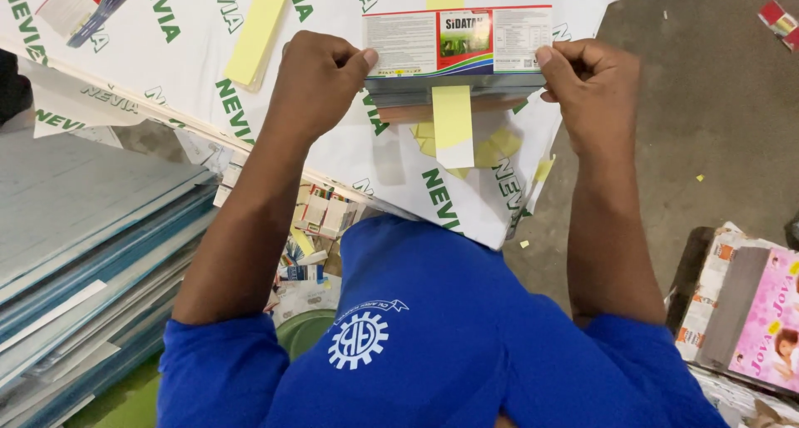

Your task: Manually applying adhesive strips and assembling product boxes in a print shop.

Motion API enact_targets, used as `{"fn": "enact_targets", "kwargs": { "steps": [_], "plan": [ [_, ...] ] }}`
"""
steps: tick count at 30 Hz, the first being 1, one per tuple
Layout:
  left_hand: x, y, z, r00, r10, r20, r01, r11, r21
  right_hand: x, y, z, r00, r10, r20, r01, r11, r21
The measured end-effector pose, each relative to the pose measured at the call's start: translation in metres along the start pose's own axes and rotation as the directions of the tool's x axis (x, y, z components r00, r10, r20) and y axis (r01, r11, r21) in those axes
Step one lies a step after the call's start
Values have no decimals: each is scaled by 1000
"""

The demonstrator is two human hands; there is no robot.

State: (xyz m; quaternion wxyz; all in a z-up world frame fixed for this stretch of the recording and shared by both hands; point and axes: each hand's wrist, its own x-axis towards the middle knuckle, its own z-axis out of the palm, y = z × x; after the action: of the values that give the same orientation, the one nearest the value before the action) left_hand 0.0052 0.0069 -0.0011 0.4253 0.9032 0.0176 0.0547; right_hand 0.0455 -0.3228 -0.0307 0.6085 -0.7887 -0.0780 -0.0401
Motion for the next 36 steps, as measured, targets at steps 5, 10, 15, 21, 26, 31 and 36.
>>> {"fn": "enact_targets", "kwargs": {
  "steps": [5, 10, 15, 21, 26, 31, 36],
  "plan": [
    [2, 4, -2, 999, -21, 37, 17, 996, 85, 0, 1, 2, 999, 43, -17, -44, 999, -13],
    [-2, 2, 4, 969, 220, -108, -179, 936, 303, 4, 1, 2, 996, 93, 13, -94, 981, 169],
    [-8, 18, 19, 788, 612, -58, -510, 704, 494, 4, 4, 1, 999, 40, 29, -44, 989, 139],
    [-1, 33, 12, 773, 630, 72, -610, 708, 355, 3, 12, -2, 999, 34, 39, -39, 991, 129],
    [30, 18, 4, 699, 687, 201, -689, 570, 447, 1, 6, 0, 999, 19, 45, -25, 991, 134],
    [45, 41, -7, 750, 513, 418, -662, 566, 492, 2, 7, -1, 999, 14, 39, -18, 994, 106],
    [48, 43, -6, 758, 435, 486, -651, 547, 526, 1, 10, -5, 999, 28, 29, -32, 989, 141]
  ]
}}
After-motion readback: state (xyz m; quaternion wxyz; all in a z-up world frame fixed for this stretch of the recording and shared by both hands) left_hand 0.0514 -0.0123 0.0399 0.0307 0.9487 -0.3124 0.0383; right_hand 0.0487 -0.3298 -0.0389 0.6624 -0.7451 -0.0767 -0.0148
